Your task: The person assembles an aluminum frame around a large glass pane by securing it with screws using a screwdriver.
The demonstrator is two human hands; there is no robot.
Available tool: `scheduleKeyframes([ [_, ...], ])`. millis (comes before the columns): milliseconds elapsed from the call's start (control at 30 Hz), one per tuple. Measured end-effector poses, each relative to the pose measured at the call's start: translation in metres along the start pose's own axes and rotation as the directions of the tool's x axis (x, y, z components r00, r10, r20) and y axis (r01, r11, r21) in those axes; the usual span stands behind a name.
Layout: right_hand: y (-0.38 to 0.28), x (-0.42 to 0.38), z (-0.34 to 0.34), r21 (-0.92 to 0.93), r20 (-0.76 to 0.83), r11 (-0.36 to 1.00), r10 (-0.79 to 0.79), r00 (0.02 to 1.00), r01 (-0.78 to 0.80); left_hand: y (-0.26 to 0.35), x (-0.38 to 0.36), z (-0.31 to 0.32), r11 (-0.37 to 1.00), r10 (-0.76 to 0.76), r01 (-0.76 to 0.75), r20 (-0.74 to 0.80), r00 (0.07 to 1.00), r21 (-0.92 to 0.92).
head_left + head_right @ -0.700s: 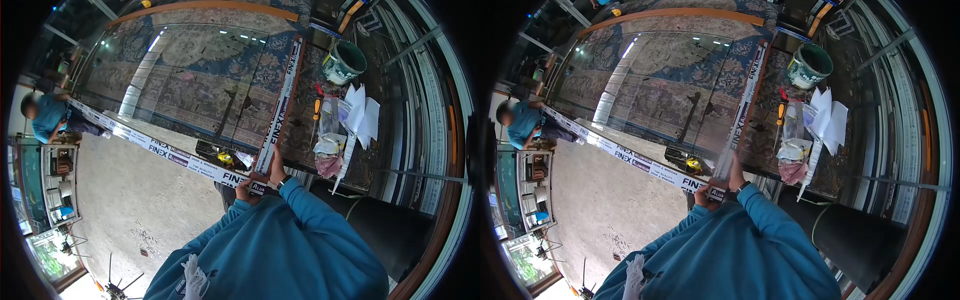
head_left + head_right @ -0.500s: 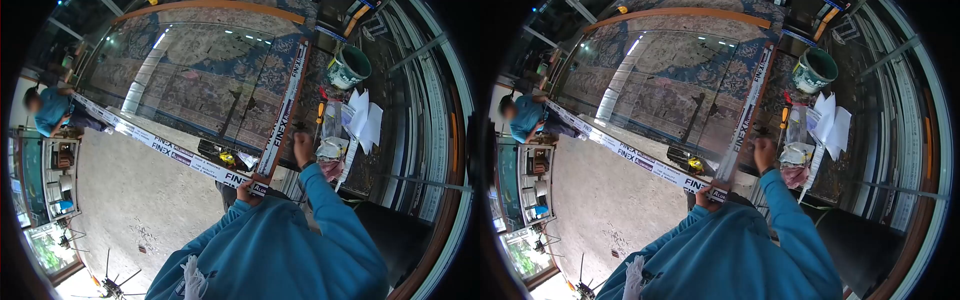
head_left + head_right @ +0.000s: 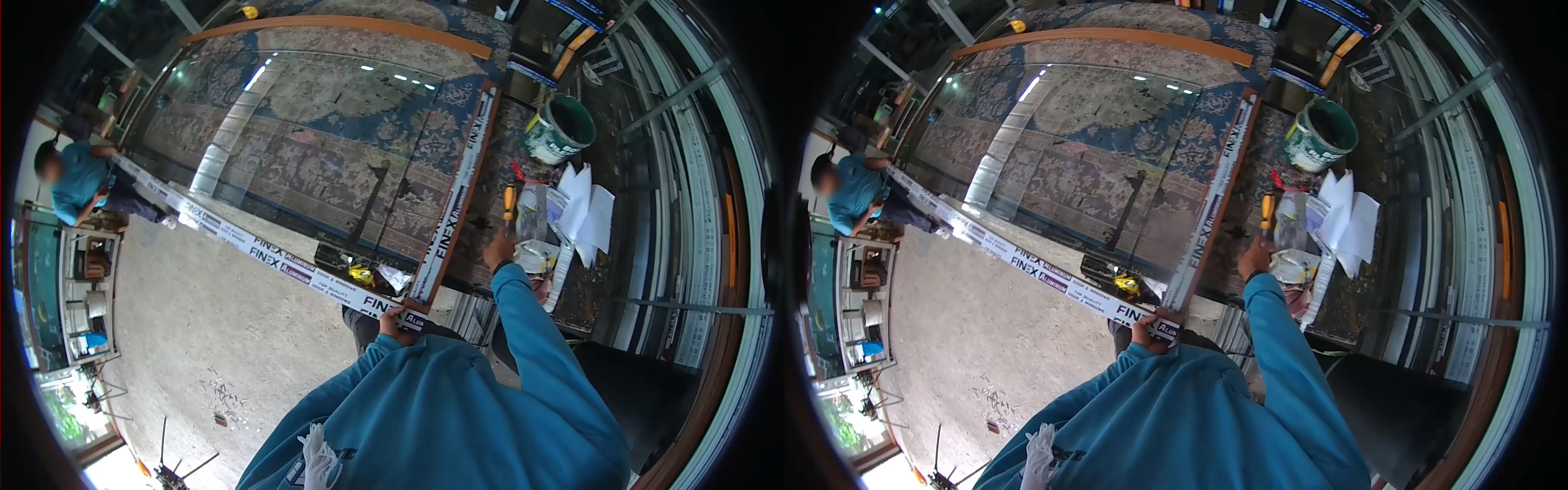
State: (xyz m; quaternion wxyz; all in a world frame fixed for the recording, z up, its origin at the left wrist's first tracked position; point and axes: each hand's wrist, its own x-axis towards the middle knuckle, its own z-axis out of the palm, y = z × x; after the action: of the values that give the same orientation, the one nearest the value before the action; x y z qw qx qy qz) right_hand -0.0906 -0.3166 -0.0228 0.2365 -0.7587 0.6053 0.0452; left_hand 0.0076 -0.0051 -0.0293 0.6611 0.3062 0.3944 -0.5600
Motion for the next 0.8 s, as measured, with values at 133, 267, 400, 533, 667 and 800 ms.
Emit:
scheduleKeyframes([
  [133, 0.002, -0.008, 0.008, -0.129, 0.14, 0.951, -0.264, 0.954, 0.282, 0.004, 0.015, -0.015, 0.999, -0.043, 0.04, 0.137, 0.99, 0.025],
  [267, -0.033, -0.075, -0.06, 0.511, 0.381, 0.86, -0.222, 0.898, -0.004, 0.0, 0.033, -0.024, 1.0, 0.025, -0.024, 0.172, 0.985, -0.005],
  [400, -0.045, -0.101, -0.135, 0.88, 0.312, 0.455, -0.346, 0.885, -0.133, -0.004, 0.036, -0.026, 1.0, 0.016, -0.013, 0.17, 0.985, -0.019],
  [533, -0.067, -0.099, -0.147, 0.989, 0.113, 0.122, -0.284, 0.952, -0.081, 0.002, 0.043, -0.036, 0.996, -0.007, -0.004, 0.119, 0.993, 0.091],
  [667, -0.052, -0.058, -0.079, 0.909, 0.109, 0.415, -0.148, 0.983, -0.038, 0.011, 0.037, -0.037, 0.974, -0.019, 0.009, 0.041, 0.999, 0.226],
  [800, -0.063, -0.037, -0.043, 0.871, 0.09, 0.491, -0.126, 0.988, -0.016, 0.032, 0.031, -0.089, -0.19, 0.377, -0.556, 0.583, 0.72, 0.809],
])
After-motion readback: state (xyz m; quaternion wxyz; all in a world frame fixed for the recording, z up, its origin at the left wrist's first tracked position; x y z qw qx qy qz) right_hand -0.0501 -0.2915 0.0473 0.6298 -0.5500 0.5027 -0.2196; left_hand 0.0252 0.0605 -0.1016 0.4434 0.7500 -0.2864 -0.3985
